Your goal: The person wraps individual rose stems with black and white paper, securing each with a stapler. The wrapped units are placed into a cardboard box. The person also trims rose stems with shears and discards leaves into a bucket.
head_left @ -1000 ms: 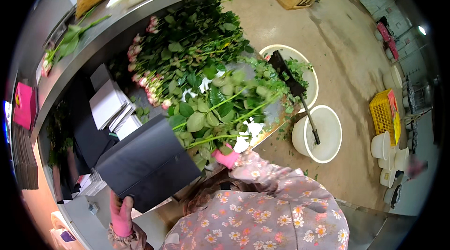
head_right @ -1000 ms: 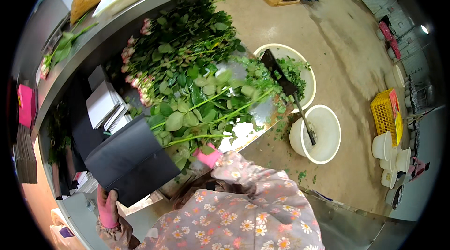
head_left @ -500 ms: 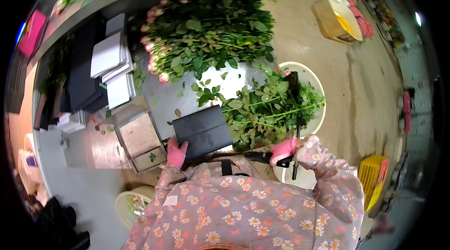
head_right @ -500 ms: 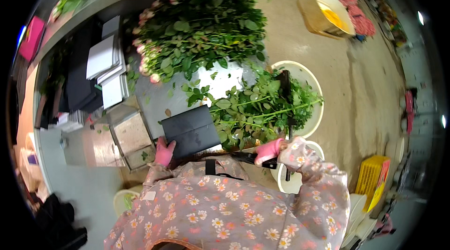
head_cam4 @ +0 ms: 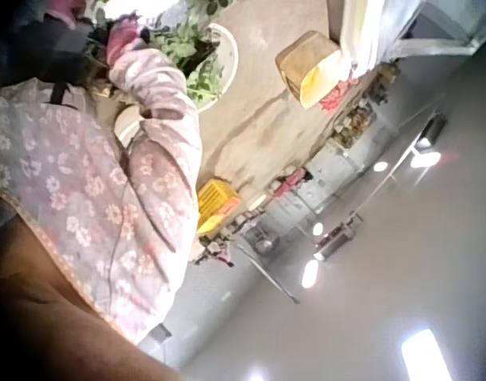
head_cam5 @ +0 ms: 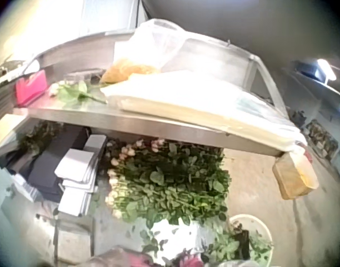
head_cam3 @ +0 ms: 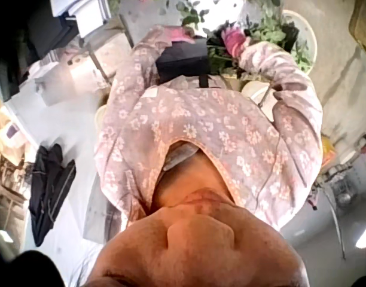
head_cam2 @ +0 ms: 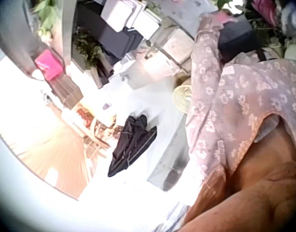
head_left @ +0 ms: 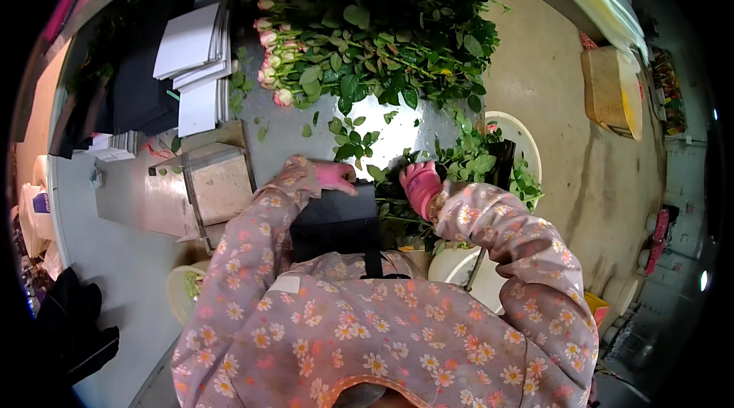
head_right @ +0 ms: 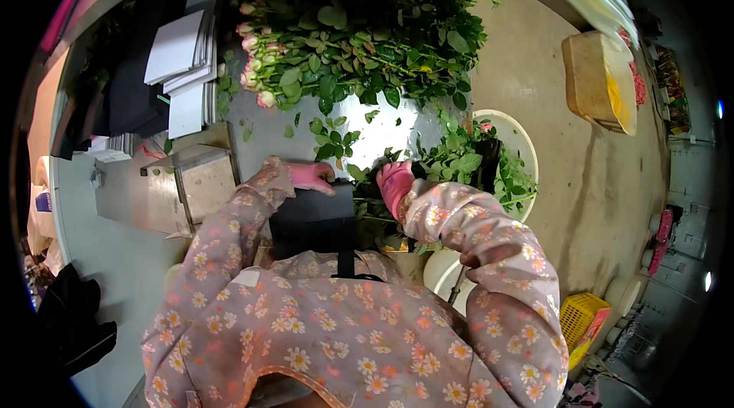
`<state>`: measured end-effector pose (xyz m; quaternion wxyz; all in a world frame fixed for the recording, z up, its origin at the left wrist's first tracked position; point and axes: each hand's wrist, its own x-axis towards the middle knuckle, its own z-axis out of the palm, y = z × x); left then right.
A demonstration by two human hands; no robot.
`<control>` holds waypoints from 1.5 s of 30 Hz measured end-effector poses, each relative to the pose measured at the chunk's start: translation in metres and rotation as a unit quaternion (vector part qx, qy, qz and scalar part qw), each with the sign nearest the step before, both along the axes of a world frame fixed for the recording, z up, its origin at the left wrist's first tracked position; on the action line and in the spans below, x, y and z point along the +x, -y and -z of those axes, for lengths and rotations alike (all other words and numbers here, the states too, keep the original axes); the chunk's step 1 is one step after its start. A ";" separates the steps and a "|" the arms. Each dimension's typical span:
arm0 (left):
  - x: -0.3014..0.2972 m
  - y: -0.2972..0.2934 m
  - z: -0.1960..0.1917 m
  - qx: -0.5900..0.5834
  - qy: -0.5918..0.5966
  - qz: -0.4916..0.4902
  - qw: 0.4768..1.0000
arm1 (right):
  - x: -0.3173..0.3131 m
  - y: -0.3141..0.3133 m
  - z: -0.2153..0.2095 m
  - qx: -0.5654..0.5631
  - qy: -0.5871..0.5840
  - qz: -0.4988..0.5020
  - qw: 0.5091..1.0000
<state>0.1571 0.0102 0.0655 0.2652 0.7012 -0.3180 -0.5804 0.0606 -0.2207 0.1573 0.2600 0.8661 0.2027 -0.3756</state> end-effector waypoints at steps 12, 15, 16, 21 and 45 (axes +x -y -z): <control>-0.030 -0.009 -0.024 -0.153 -0.041 -0.185 0.970 | 0.064 0.060 -0.029 0.280 -0.109 -0.003 0.954; -0.038 -0.004 -0.044 -0.179 0.042 -0.254 0.950 | 0.076 0.067 -0.022 0.323 -0.111 -0.014 0.940; -0.043 -0.002 -0.049 -0.161 0.070 -0.264 0.948 | 0.079 0.066 -0.023 0.336 -0.110 -0.016 0.935; -0.052 0.000 -0.047 -0.119 0.170 -0.227 0.952 | 0.094 0.037 -0.040 0.284 -0.146 -0.149 0.936; -0.177 0.015 -0.002 -0.091 -0.349 -0.740 0.567 | -0.063 0.008 -0.052 0.198 -0.273 0.193 0.922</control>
